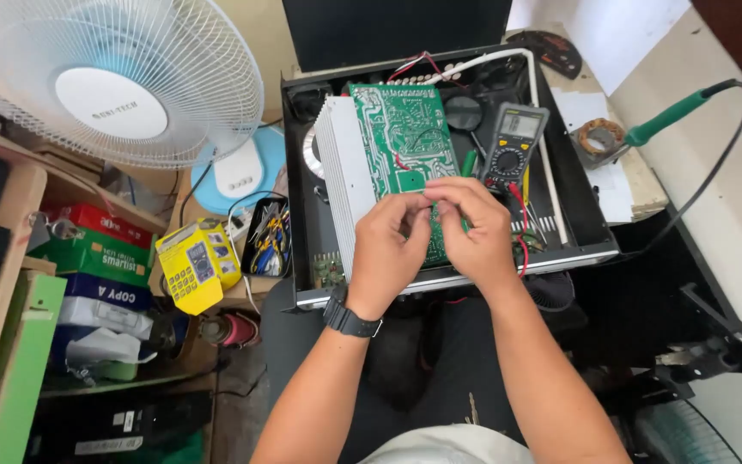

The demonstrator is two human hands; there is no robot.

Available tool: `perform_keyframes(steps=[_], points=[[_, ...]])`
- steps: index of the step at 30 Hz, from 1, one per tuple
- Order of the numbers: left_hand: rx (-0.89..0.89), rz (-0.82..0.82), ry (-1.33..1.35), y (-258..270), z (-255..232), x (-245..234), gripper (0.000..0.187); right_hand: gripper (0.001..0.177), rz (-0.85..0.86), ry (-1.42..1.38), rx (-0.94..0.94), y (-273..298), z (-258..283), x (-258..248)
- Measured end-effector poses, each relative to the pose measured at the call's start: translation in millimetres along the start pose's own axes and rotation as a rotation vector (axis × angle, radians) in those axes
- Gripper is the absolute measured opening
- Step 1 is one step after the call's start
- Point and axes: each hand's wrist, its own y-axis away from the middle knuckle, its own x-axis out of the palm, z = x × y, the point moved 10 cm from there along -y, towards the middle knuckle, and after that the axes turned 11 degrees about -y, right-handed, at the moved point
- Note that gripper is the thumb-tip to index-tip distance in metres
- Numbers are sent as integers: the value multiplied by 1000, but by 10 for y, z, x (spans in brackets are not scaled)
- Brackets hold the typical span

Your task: The person examines a green circuit board using a magnifying glass and a multimeter. They then use pliers to strip the insulation from a red wire and insert the exposed end into a component on the board. Finally, they flip the board over to inspect the other side.

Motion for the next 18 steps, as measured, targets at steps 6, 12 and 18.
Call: perform_keyframes(steps=[6, 12, 18], points=[[-27, -34, 50, 8, 89, 9, 13, 35, 51, -82, 51, 86, -36, 13], [-6, 4, 77, -22, 7, -28, 14, 24, -24, -160, 122, 137, -176, -56], [-28, 70, 185, -23, 38, 11, 21, 21, -52, -269, 188, 222, -366, -69]])
